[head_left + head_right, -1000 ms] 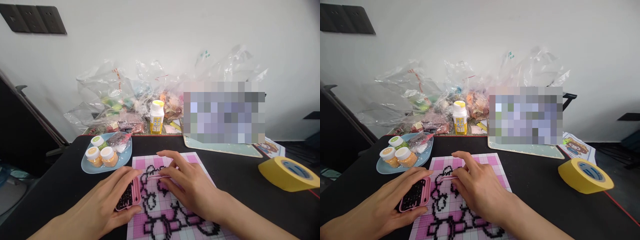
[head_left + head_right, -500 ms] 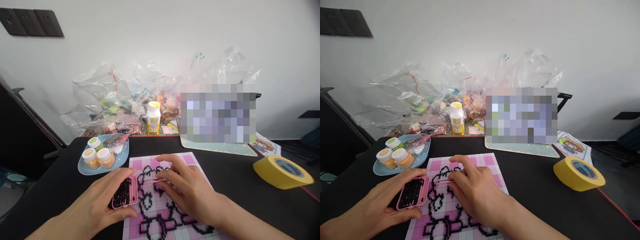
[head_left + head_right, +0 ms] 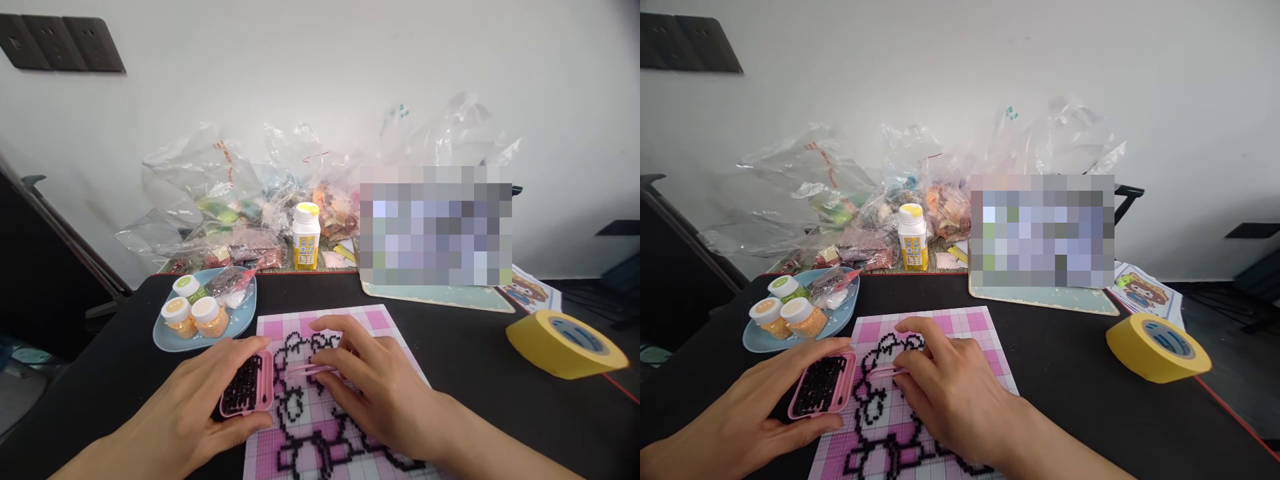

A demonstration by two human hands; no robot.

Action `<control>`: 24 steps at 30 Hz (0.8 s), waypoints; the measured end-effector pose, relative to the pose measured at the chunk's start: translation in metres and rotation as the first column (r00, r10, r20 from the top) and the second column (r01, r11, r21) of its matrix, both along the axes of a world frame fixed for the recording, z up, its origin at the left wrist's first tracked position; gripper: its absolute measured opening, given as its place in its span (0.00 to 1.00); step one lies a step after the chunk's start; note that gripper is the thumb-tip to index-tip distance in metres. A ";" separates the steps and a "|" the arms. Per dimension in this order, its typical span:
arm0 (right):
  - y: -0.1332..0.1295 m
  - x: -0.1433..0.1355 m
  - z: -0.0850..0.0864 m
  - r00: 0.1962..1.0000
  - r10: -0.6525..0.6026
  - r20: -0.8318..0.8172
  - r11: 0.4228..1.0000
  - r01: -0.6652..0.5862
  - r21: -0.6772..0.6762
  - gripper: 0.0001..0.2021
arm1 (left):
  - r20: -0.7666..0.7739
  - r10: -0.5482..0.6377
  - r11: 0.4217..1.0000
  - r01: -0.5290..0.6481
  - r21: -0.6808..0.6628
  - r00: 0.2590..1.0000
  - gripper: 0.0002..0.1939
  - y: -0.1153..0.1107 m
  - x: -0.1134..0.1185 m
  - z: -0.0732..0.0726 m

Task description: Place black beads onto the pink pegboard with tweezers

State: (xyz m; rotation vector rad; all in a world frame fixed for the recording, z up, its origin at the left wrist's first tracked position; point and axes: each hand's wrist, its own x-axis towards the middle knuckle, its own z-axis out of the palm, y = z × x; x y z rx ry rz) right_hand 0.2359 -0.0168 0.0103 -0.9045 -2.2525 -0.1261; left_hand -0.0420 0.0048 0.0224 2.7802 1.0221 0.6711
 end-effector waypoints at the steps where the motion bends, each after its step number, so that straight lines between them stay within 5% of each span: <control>1: 0.000 0.000 0.000 1.000 0.001 -0.002 1.000 -0.001 -0.002 0.12 | -0.007 -0.001 1.000 0.001 0.007 1.000 0.26 0.000 0.000 0.000; 24: 0.002 0.002 -0.002 0.998 -0.053 -0.037 0.998 0.054 0.025 0.12 | 0.062 0.031 0.998 -0.035 0.058 0.998 0.25 -0.002 0.006 -0.007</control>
